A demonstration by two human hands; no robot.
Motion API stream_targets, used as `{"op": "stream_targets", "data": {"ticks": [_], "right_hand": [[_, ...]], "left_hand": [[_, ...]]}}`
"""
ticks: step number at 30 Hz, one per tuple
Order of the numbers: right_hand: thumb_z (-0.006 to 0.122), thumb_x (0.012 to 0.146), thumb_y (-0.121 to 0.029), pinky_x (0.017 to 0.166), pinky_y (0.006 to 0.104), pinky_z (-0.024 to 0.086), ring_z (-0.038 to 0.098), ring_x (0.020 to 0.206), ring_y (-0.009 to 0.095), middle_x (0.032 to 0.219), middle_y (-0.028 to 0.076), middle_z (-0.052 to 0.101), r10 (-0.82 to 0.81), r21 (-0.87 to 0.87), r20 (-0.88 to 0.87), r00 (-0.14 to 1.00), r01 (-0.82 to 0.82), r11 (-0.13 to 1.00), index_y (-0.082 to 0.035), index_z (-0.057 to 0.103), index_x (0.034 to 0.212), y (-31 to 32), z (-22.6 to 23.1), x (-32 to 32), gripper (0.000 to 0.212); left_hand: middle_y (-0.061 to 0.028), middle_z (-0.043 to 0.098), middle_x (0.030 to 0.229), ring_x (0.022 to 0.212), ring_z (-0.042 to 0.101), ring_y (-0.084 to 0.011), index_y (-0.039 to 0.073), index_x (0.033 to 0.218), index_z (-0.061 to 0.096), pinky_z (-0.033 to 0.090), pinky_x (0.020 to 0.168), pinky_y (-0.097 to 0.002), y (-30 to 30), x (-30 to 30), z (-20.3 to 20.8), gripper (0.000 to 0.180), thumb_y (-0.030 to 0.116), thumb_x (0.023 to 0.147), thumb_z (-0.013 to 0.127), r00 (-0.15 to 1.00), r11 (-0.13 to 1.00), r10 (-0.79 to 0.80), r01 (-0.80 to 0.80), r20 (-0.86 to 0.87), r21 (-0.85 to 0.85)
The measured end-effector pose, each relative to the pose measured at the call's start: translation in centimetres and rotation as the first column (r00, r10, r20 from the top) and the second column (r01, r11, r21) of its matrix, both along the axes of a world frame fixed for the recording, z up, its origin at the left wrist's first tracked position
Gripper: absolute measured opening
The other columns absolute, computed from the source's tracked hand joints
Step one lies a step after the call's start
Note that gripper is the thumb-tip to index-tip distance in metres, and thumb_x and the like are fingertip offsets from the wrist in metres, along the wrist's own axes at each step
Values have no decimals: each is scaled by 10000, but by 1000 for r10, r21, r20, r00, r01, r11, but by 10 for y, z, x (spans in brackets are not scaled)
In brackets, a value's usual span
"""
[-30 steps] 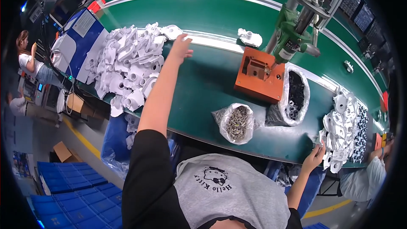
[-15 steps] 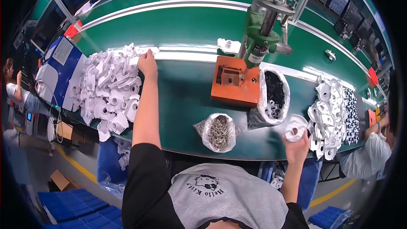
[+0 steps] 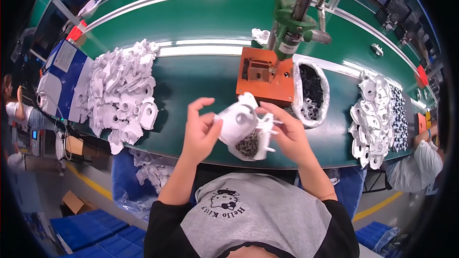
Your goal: Assembling small metal pins into white plastic housing components using a manual press station.
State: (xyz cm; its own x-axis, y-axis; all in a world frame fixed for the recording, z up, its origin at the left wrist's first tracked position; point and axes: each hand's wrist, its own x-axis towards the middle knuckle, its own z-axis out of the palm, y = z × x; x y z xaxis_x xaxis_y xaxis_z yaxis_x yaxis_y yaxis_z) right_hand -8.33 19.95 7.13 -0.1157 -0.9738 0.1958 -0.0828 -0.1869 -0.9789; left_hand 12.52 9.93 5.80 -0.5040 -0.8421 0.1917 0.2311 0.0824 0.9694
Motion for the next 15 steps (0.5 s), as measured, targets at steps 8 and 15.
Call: {"op": "stream_targets", "data": {"ticks": [8, 15], "right_hand": [[506, 846, -25, 902, 383, 487, 597, 1089, 367, 1416, 220, 402, -49, 76, -418, 907, 89, 993, -197, 518, 1331, 2, 15, 0, 515], [464, 781, 52, 933, 340, 446, 523, 1204, 308, 1392, 190, 434, -7, 14, -295, 956, 12, 1000, -81, 576, 1253, 3, 1, -10, 503]], "left_hand": [[-141, 554, 1182, 942, 632, -151, -1, 1319, 340, 505, 806, -269, 23, -18, -4, 502, -9, 866, 555, 936, 944, -320, 329, 143, -38], [-146, 509, 1245, 1112, 580, -253, 37, 1343, 324, 517, 907, -369, 26, -33, -9, 536, 21, 820, 440, 918, 736, -334, 395, -213, 550]]}}
